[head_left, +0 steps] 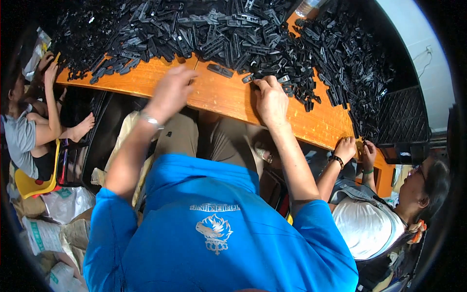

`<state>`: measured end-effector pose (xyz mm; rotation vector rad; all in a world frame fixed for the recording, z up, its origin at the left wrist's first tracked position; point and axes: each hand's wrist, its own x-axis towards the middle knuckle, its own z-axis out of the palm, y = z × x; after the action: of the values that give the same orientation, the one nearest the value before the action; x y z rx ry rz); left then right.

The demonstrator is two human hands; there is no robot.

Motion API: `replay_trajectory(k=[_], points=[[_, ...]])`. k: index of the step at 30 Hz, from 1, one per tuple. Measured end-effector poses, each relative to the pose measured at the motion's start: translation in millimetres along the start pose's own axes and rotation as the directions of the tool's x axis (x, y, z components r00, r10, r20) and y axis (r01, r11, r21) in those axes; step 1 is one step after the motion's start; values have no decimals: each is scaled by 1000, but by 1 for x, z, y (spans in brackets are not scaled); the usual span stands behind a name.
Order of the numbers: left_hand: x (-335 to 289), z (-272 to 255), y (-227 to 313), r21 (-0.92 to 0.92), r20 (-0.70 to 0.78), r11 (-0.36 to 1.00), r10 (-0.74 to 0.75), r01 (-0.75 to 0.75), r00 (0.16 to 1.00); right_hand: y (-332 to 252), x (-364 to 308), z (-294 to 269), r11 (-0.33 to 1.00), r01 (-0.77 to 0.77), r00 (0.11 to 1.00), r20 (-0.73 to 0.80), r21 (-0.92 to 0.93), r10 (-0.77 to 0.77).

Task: The person assembles plastic components by picking up plastic parts from the table and fitting them together by hand.

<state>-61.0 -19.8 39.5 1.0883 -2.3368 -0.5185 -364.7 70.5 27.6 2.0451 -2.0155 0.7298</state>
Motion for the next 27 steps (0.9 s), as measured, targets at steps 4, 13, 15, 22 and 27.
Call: replay_trajectory(k=[4, 13, 15, 22, 27], points=[[39, 63, 16, 16, -219, 990, 143, -143, 965, 8, 5, 4, 993, -48, 988, 143, -105, 63], [30, 69, 16, -43, -138, 991, 123, -130, 983, 14, 17, 7, 998, -42, 968, 247, -43, 51], [22, 69, 13, -84, -145, 987, 123, -136, 982, 6, 19, -2, 998, -60, 974, 219, 23, 53], [9, 69, 4, -92, -227, 994, 30, -52, 973, -34, 22, 18, 956, 98, 974, 169, 276, -149], [9, 70, 2, -148, -239, 987, 20, -57, 971, -22, 30, 25, 954, 112, 957, 229, 280, -179]])
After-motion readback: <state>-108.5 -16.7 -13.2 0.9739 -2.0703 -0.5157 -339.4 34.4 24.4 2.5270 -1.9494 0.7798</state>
